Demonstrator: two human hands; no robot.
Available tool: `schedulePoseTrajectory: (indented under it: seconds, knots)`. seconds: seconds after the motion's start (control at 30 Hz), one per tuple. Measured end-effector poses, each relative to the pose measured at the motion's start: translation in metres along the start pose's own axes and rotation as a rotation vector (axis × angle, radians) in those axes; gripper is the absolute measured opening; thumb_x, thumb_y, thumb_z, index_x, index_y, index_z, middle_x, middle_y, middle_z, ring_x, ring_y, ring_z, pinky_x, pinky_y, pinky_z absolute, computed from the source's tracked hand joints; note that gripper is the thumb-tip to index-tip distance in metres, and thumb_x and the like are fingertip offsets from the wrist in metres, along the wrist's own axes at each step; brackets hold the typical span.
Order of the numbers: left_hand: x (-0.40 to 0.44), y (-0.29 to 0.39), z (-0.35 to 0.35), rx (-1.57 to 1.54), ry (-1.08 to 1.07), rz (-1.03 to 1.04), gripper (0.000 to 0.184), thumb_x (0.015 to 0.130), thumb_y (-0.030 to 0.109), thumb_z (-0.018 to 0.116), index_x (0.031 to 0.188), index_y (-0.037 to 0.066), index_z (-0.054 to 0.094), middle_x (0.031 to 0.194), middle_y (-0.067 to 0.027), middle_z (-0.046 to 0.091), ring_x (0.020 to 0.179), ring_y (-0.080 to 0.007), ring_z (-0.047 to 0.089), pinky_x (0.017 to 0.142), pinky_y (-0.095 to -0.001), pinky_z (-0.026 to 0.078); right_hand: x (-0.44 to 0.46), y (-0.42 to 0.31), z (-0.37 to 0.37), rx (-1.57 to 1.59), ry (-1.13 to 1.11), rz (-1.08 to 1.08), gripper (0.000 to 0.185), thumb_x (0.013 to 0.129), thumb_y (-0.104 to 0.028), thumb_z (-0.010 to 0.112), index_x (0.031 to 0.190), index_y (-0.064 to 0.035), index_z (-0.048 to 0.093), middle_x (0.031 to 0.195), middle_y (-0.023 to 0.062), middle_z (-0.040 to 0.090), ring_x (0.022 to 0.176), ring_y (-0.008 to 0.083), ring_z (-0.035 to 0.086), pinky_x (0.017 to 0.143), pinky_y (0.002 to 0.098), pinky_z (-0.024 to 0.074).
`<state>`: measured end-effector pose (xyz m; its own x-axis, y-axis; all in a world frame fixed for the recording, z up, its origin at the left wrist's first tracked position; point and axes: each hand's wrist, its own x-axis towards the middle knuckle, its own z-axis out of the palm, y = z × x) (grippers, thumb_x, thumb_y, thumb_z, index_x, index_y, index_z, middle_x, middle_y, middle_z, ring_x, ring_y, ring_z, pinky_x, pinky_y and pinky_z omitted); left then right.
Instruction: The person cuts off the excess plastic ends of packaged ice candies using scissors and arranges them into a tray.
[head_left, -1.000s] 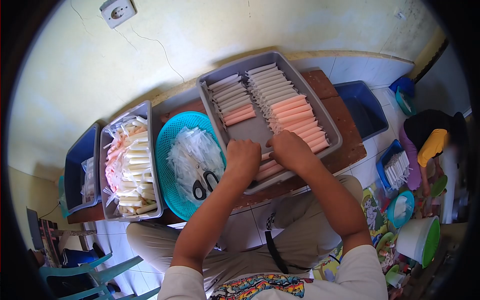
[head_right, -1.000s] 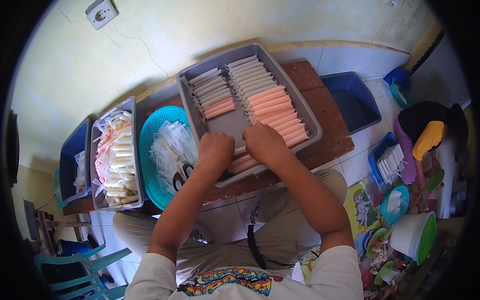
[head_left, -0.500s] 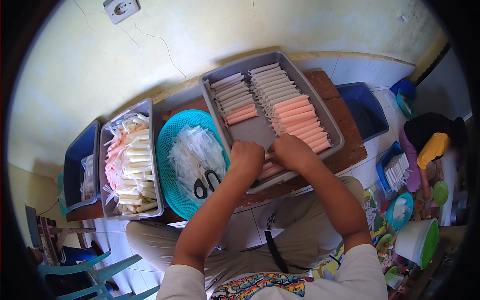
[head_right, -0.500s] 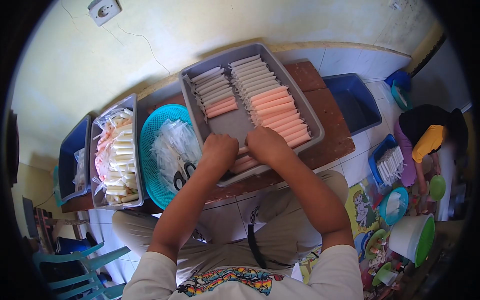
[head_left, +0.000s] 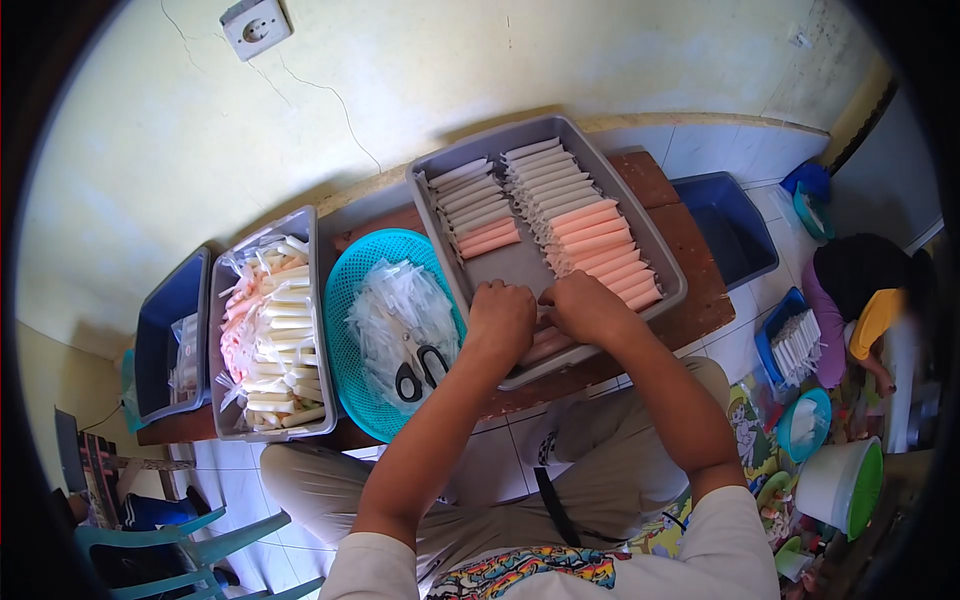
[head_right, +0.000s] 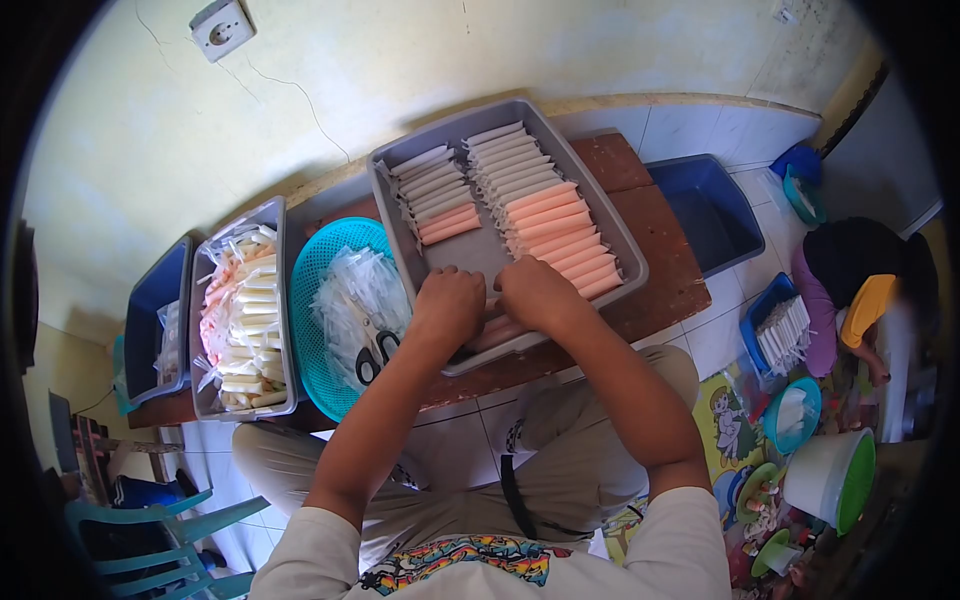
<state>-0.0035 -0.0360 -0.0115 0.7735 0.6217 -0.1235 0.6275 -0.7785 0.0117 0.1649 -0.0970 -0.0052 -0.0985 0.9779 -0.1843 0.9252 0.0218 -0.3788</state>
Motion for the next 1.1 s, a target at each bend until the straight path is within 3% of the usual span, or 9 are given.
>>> schedulePoseTrajectory:
  seconds: [0.17,0.3,0.37,0.47,0.53,0.7,0.83,0.97,1.1]
  knots:
    - [-0.001,-0.004,0.001,-0.041,0.166,0.048,0.020,0.086,0.021,0.078,0.099,0.007,0.076,0.100,-0.0142,0.079,0.104,-0.0313,0.073,0.095,-0.0414,0.051,0.000,0.003,0.001,0.132,0.211,-0.012,0.024,0.092,-0.013,0.075,0.110,0.0018,0.080,0.096,0.0268,0.076,0.093,0.0454,0.074,0.089,0.0520,0.0577]
    - [-0.005,-0.003,-0.007,-0.190,0.417,0.046,0.019,0.085,0.018,0.074,0.099,0.005,0.072,0.099,-0.0138,0.075,0.106,-0.0327,0.070,0.103,-0.0452,0.048,0.000,0.003,0.005,0.193,0.361,-0.071,0.022,0.091,-0.010,0.073,0.108,0.0036,0.079,0.093,0.0267,0.076,0.089,0.0455,0.074,0.085,0.0520,0.0572]
    - [-0.005,-0.003,-0.009,-0.281,0.486,0.046,0.019,0.085,0.018,0.072,0.099,0.005,0.071,0.099,-0.0135,0.074,0.107,-0.0333,0.069,0.106,-0.0469,0.047,-0.004,-0.003,-0.006,0.258,0.320,-0.044,0.027,0.098,-0.023,0.073,0.110,0.0000,0.080,0.095,0.0242,0.077,0.095,0.0437,0.074,0.087,0.0519,0.0575]
    - [-0.005,-0.005,-0.012,-0.372,0.577,0.045,0.017,0.087,0.017,0.072,0.098,0.005,0.068,0.096,-0.0132,0.072,0.103,-0.0343,0.070,0.107,-0.0494,0.047,-0.010,-0.009,-0.015,0.362,0.378,-0.048,0.026,0.099,-0.022,0.071,0.109,-0.0004,0.079,0.092,0.0225,0.076,0.092,0.0428,0.074,0.083,0.0511,0.0568]
    - [-0.006,-0.005,-0.013,-0.506,0.689,0.037,0.019,0.084,0.013,0.079,0.099,0.007,0.069,0.096,-0.0109,0.073,0.101,-0.0333,0.071,0.102,-0.0472,0.051,-0.011,-0.009,-0.016,0.386,0.387,-0.076,0.025,0.099,-0.021,0.071,0.110,-0.0007,0.079,0.093,0.0224,0.076,0.091,0.0416,0.074,0.082,0.0500,0.0572]
    - [-0.006,-0.008,-0.016,-0.725,0.699,0.020,0.019,0.086,0.015,0.081,0.099,0.007,0.071,0.097,-0.0111,0.075,0.097,-0.0327,0.073,0.094,-0.0459,0.055,-0.012,-0.010,-0.021,0.422,0.367,-0.067,0.023,0.096,-0.015,0.074,0.114,-0.0021,0.078,0.100,0.0204,0.078,0.088,0.0359,0.077,0.080,0.0452,0.0591]
    - [-0.007,-0.010,-0.024,-0.918,0.745,0.060,0.025,0.085,0.013,0.089,0.103,0.005,0.073,0.099,-0.0102,0.078,0.095,-0.0288,0.078,0.083,-0.0401,0.060,-0.014,-0.015,-0.025,0.641,0.425,-0.040,0.034,0.092,-0.012,0.082,0.122,-0.0013,0.071,0.106,0.0154,0.081,0.084,0.0250,0.079,0.077,0.0369,0.0609]
    - [-0.009,-0.012,-0.027,-1.056,0.715,0.059,0.030,0.085,0.012,0.092,0.107,0.004,0.074,0.102,-0.0098,0.080,0.098,-0.0240,0.080,0.083,-0.0360,0.061,-0.013,-0.011,-0.022,0.750,0.489,-0.028,0.040,0.093,-0.016,0.086,0.123,0.0002,0.064,0.106,0.0125,0.082,0.084,0.0165,0.078,0.075,0.0311,0.0601]
    - [-0.009,-0.015,-0.019,-1.214,0.696,0.014,0.031,0.087,0.012,0.092,0.112,0.003,0.077,0.104,-0.0096,0.081,0.098,-0.0191,0.079,0.085,-0.0329,0.060,-0.012,-0.005,-0.022,0.793,0.509,-0.114,0.039,0.092,-0.017,0.087,0.120,0.0001,0.065,0.105,0.0113,0.082,0.086,0.0146,0.078,0.075,0.0291,0.0593]
